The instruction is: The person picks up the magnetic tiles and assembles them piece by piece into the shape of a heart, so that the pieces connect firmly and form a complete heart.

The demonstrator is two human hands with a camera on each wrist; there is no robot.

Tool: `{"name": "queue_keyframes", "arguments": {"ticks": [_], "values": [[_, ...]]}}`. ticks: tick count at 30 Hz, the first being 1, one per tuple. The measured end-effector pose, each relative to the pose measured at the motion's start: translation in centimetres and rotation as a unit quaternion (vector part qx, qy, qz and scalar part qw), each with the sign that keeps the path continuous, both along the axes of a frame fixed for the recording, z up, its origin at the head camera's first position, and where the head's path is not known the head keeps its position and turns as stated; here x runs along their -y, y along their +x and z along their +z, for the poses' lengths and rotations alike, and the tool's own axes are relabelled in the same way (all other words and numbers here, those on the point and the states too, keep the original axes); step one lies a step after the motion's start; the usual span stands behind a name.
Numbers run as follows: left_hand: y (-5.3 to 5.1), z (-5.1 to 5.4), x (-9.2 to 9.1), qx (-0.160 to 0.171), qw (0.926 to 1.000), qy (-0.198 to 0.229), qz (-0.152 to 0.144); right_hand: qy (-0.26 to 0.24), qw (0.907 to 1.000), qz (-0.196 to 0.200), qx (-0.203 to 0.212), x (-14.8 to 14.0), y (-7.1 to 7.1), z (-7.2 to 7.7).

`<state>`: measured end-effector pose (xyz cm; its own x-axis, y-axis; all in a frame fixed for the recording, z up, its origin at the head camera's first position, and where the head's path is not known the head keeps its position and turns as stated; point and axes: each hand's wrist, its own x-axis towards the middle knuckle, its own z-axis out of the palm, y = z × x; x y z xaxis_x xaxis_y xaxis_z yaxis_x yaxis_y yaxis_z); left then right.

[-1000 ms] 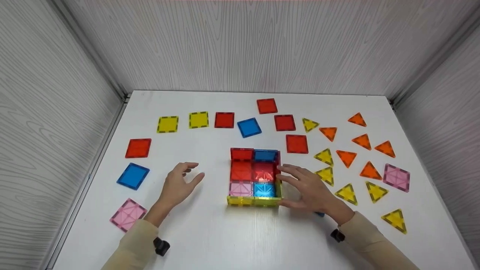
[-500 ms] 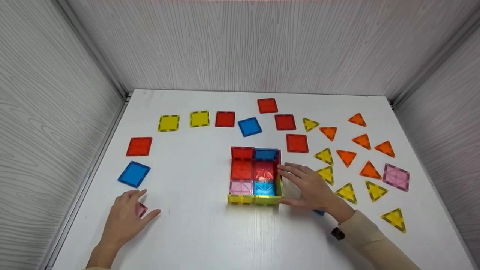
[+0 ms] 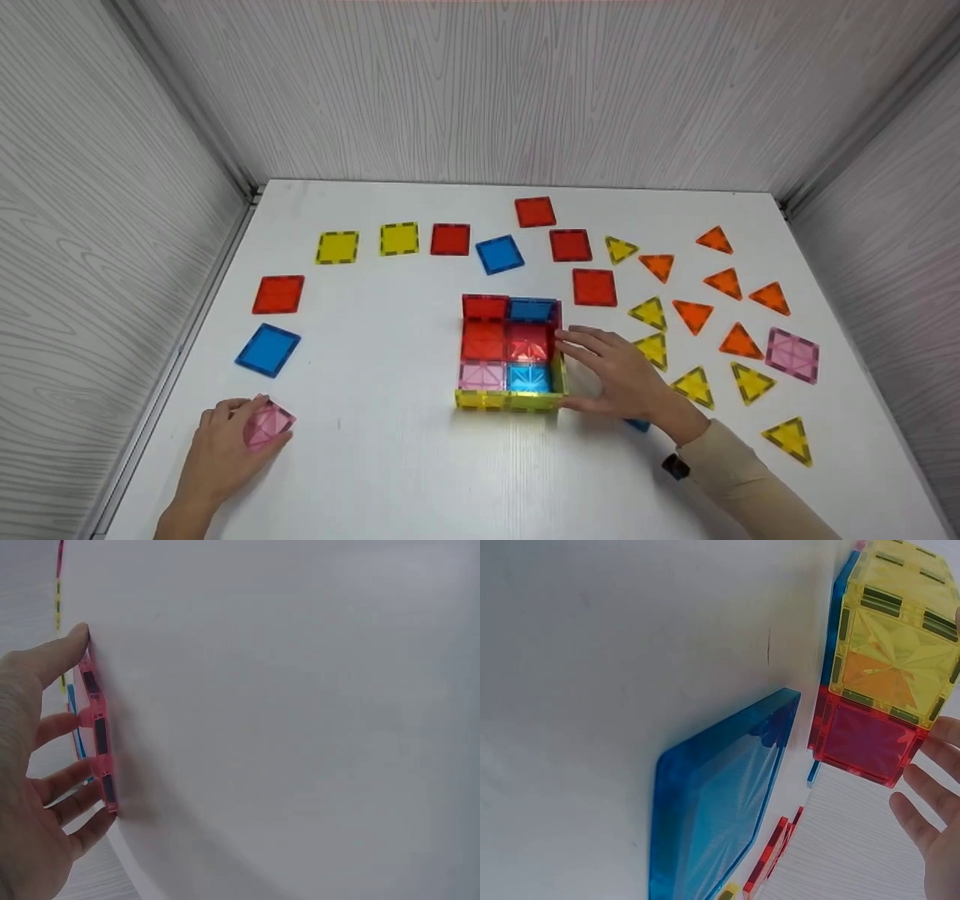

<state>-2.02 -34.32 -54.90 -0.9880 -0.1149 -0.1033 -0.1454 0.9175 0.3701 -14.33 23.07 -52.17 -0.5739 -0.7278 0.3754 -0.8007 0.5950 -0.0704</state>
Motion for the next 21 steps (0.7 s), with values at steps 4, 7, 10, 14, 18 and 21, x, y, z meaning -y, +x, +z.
{"name": "queue_keyframes", "arguments": {"ticks": [4,7,10,14,18,21], "values": [[-0.8,0.3,-0.5,0.011,0.9995,0.023,0.020,-0.008,0.9999,0.003,0.013,0.0,0.0,0.0],[-1.9,0.9,-1.6,0.028,0.9980,0.046,0.033,-0.013,0.9997,0.006,0.018,0.1,0.0,0.0],[-3.1,1.4,-3.2,0.026,0.9958,0.081,0.034,-0.014,0.9997,0.006,0.018,0.1,0.0,0.0],[-4.7,1.9,-5.5,0.007,0.9900,0.136,0.035,-0.014,0.9997,0.005,0.018,0.0,-0.1,0.0],[-6.5,2.0,-8.0,0.000,0.9792,0.197,0.046,-0.016,0.9997,0.006,0.018,0.0,-0.1,0.0],[-8.0,2.0,-10.0,0.004,0.9678,0.246,0.053,-0.018,0.9997,0.007,0.015,-0.1,-0.2,-0.1]]}}
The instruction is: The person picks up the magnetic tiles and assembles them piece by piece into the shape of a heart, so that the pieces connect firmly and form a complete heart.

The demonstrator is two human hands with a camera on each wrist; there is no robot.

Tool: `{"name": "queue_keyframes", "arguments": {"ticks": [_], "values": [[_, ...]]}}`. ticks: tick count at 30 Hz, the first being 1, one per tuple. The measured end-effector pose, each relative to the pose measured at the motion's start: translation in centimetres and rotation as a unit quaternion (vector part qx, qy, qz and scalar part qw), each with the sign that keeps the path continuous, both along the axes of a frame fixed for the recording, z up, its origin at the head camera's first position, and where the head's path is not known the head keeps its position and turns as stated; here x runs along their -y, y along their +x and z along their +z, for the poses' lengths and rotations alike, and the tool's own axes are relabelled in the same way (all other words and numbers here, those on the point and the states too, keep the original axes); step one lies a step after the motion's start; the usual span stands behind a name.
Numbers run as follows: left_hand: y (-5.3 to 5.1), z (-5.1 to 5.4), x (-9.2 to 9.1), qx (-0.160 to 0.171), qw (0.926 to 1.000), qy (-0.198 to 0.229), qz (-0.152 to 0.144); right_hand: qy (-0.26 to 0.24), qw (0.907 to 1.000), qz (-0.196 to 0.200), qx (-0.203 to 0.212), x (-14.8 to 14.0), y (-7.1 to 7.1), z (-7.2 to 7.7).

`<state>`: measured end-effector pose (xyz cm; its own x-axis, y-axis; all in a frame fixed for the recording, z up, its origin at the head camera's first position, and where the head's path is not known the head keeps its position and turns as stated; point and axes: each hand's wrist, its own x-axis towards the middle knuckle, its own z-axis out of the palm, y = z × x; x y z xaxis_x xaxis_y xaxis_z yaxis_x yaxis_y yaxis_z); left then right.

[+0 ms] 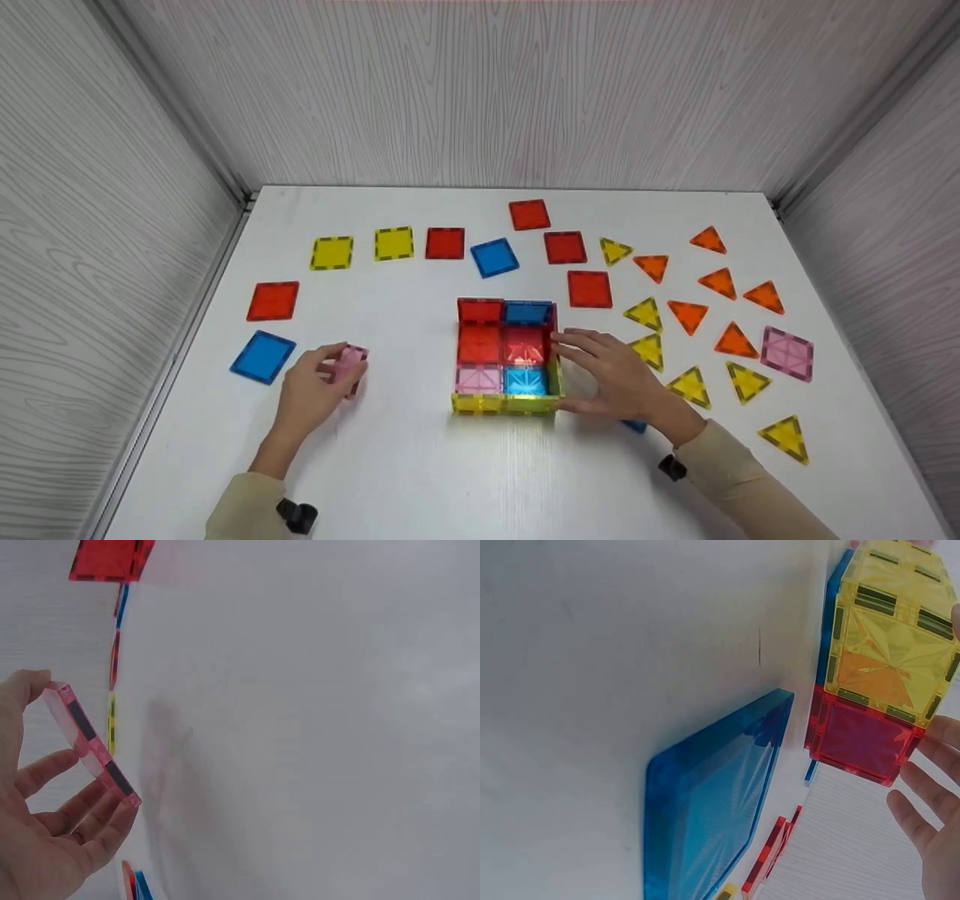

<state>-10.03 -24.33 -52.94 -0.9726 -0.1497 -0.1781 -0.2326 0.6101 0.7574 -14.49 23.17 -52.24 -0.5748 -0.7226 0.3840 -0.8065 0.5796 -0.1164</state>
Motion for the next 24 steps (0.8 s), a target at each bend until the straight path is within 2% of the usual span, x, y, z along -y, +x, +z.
{"name": "queue_keyframes", "arguments": {"ticks": [3,7,11,18,21,24], "values": [[-1.6,-0.2,-2.0,0.008,0.9989,0.046,0.004,0.000,1.0000,0.001,-0.007,0.0,0.0,0.0],[-3.9,-0.6,-4.5,0.002,0.9967,0.080,0.013,0.001,1.0000,0.000,-0.009,-0.1,0.1,0.0],[-5.6,-0.9,-7.0,-0.002,0.9924,0.121,0.023,0.003,1.0000,-0.003,0.003,-0.1,0.1,0.0],[-7.7,-0.9,-10.6,0.060,0.9746,0.212,0.041,0.001,1.0000,-0.002,0.000,-0.2,0.2,-0.2],[-8.3,-0.9,-11.7,0.068,0.9686,0.235,0.047,-0.001,1.0000,0.000,-0.004,-0.2,0.1,-0.2],[-8.6,-0.9,-12.6,0.068,0.9662,0.246,0.036,0.001,1.0000,0.001,-0.004,-0.1,0.1,-0.2]]}}
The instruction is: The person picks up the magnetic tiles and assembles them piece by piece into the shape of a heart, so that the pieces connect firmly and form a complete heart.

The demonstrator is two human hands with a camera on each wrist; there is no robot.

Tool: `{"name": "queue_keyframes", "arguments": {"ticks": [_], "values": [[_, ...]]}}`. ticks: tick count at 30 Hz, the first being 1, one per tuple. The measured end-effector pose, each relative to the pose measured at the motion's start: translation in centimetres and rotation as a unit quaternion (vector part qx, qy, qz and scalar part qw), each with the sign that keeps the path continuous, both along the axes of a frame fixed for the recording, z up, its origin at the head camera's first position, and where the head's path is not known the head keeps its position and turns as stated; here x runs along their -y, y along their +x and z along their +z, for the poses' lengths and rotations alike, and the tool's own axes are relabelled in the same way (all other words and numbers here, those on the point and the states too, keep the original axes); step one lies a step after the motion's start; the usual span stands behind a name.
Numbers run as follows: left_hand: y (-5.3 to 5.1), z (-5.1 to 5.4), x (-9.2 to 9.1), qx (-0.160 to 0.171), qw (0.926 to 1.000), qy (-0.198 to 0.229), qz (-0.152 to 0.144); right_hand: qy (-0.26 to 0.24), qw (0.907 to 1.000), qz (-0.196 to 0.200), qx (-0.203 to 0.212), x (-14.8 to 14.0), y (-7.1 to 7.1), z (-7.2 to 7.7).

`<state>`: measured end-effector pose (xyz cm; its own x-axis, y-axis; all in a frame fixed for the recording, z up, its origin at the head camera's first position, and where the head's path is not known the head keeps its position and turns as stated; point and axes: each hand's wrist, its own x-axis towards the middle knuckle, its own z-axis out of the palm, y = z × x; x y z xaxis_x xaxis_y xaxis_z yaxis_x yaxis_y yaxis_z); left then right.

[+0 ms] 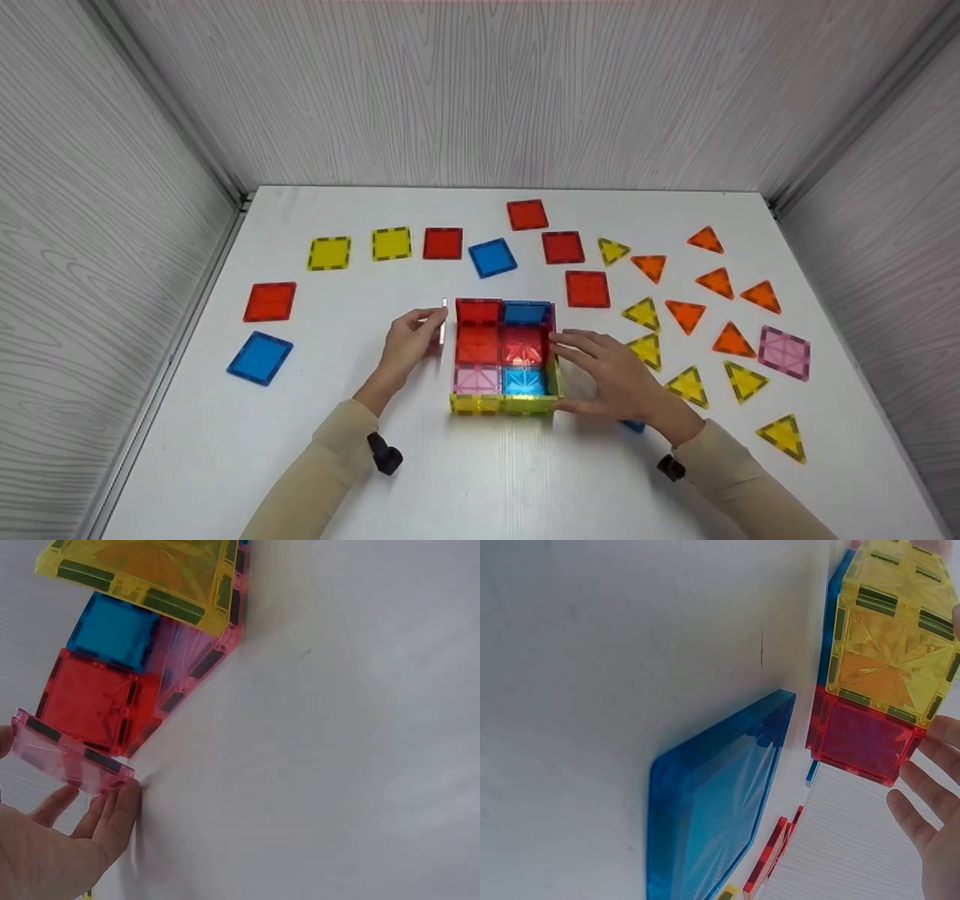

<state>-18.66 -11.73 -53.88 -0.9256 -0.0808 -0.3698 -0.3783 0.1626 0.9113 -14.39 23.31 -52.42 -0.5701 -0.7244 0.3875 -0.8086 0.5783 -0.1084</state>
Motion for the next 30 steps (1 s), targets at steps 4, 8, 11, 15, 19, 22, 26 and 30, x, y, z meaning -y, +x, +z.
{"name": "queue_keyframes", "arguments": {"ticks": [4,8,11,15,19,22,26,30], "values": [[-0.1,-0.1,-0.9,-0.004,0.9998,-0.001,-0.021,-0.001,1.0000,0.002,0.010,0.0,0.0,0.1],[0.0,0.0,-1.2,-0.017,0.9993,-0.017,-0.029,-0.001,0.9998,-0.002,0.018,0.1,-0.1,0.2],[0.0,0.1,-1.0,-0.032,0.9984,-0.031,-0.036,0.002,0.9997,-0.008,0.021,0.1,0.0,0.3],[0.3,0.1,0.5,-0.078,0.9909,-0.092,-0.060,0.006,0.9997,-0.012,0.020,0.0,0.1,0.2],[1.1,0.3,3.8,-0.123,0.9703,-0.189,-0.087,0.003,0.9998,-0.009,0.015,0.0,0.0,0.0],[1.8,0.6,7.1,-0.113,0.9548,-0.254,-0.104,-0.002,0.9999,-0.006,0.016,0.1,0.0,0.0],[2.9,1.1,11.9,-0.106,0.9298,-0.332,-0.119,-0.003,0.9998,-0.006,0.017,0.0,0.0,0.0],[3.8,0.9,16.6,-0.145,0.9087,-0.376,-0.109,0.002,0.9998,-0.011,0.019,0.0,0.0,0.0]]}}
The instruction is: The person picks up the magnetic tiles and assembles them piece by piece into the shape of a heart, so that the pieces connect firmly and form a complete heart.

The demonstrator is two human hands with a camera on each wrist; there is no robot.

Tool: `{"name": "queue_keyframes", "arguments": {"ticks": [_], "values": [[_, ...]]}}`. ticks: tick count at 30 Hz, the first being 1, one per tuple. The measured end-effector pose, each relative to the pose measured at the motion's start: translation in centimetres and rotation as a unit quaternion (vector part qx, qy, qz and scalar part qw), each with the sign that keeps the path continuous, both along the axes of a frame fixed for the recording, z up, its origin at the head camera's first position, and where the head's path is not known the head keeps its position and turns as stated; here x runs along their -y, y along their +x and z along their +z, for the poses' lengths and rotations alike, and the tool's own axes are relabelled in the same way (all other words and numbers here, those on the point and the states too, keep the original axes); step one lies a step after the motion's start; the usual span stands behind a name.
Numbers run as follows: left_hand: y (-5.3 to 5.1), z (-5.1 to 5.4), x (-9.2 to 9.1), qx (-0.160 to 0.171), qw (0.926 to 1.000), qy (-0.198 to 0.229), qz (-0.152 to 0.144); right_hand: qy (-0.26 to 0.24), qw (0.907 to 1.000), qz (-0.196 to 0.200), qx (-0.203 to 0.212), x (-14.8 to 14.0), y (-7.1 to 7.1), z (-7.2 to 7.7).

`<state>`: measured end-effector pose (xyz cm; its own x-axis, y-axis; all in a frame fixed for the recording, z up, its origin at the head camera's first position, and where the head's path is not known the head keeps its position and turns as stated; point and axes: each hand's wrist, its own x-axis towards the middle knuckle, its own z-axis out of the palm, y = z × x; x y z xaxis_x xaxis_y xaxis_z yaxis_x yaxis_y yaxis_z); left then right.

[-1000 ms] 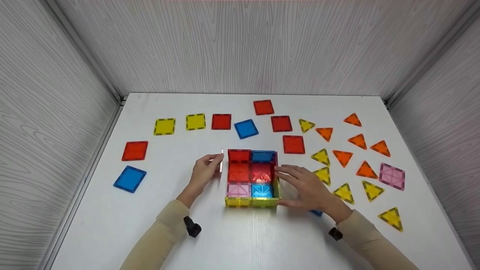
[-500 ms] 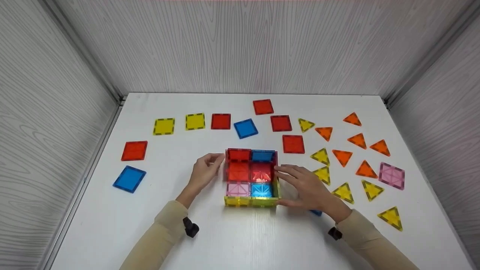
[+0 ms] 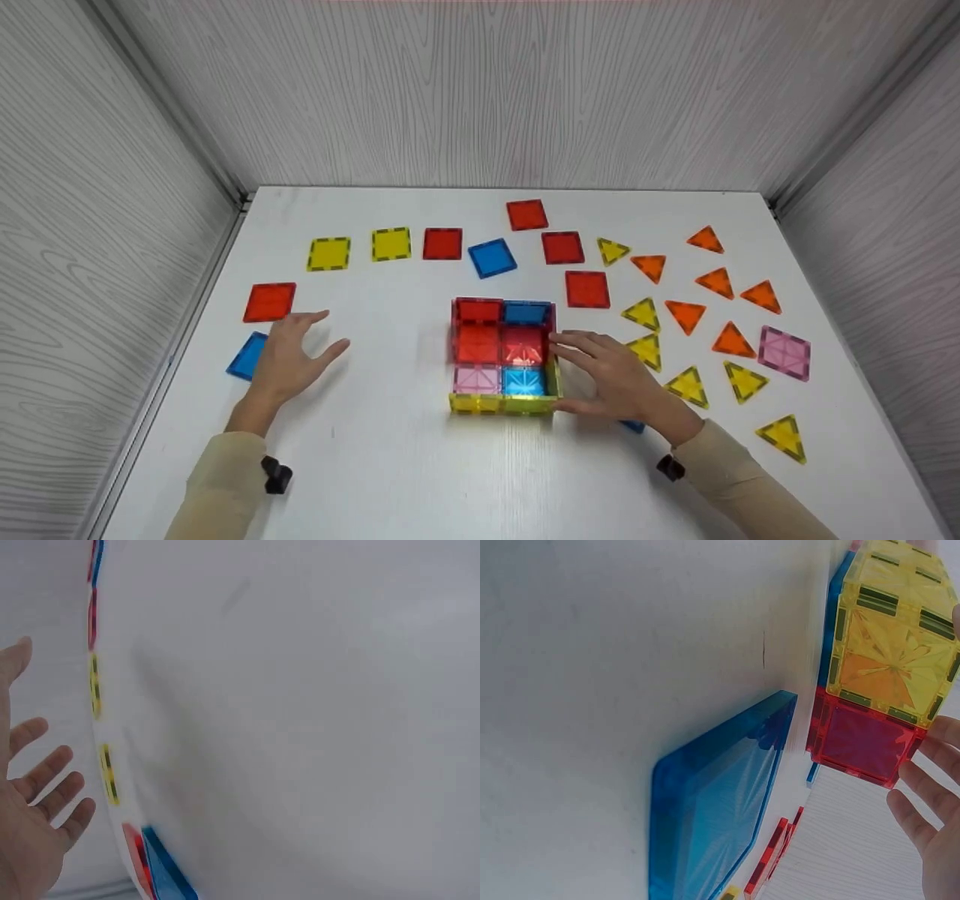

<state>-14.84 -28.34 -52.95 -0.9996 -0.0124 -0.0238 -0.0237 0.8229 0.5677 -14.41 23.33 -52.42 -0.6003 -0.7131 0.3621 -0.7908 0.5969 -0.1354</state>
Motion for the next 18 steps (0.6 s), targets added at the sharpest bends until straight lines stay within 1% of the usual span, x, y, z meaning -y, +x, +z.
{"name": "queue_keyframes", "arguments": {"ticks": [2,3,6,8,10,13,16,18], "values": [[0.5,-0.3,2.1,-0.014,0.9998,-0.013,0.009,0.002,1.0000,-0.002,0.002,0.0,0.0,0.0],[0.7,-0.5,3.0,-0.014,0.9996,-0.020,0.017,0.002,1.0000,-0.002,0.002,0.0,0.0,0.0],[1.3,-1.3,5.2,-0.003,0.9983,-0.040,0.042,0.002,1.0000,-0.004,0.001,0.1,0.1,0.0],[1.6,-1.8,6.2,0.006,0.9972,-0.048,0.057,0.000,1.0000,-0.004,-0.003,0.1,0.1,0.0],[1.9,-2.2,6.9,0.013,0.9965,-0.050,0.065,-0.001,1.0000,-0.002,-0.008,0.1,0.2,0.0],[2.1,-2.7,7.5,0.016,0.9963,-0.049,0.070,-0.002,0.9999,0.000,-0.013,0.1,0.1,-0.1],[2.0,-2.8,7.6,0.013,0.9965,-0.047,0.068,-0.002,0.9999,-0.001,-0.011,0.1,0.1,0.0],[1.8,-2.7,7.5,0.019,0.9964,-0.040,0.072,0.001,1.0000,-0.004,-0.008,0.1,0.1,0.0]]}}
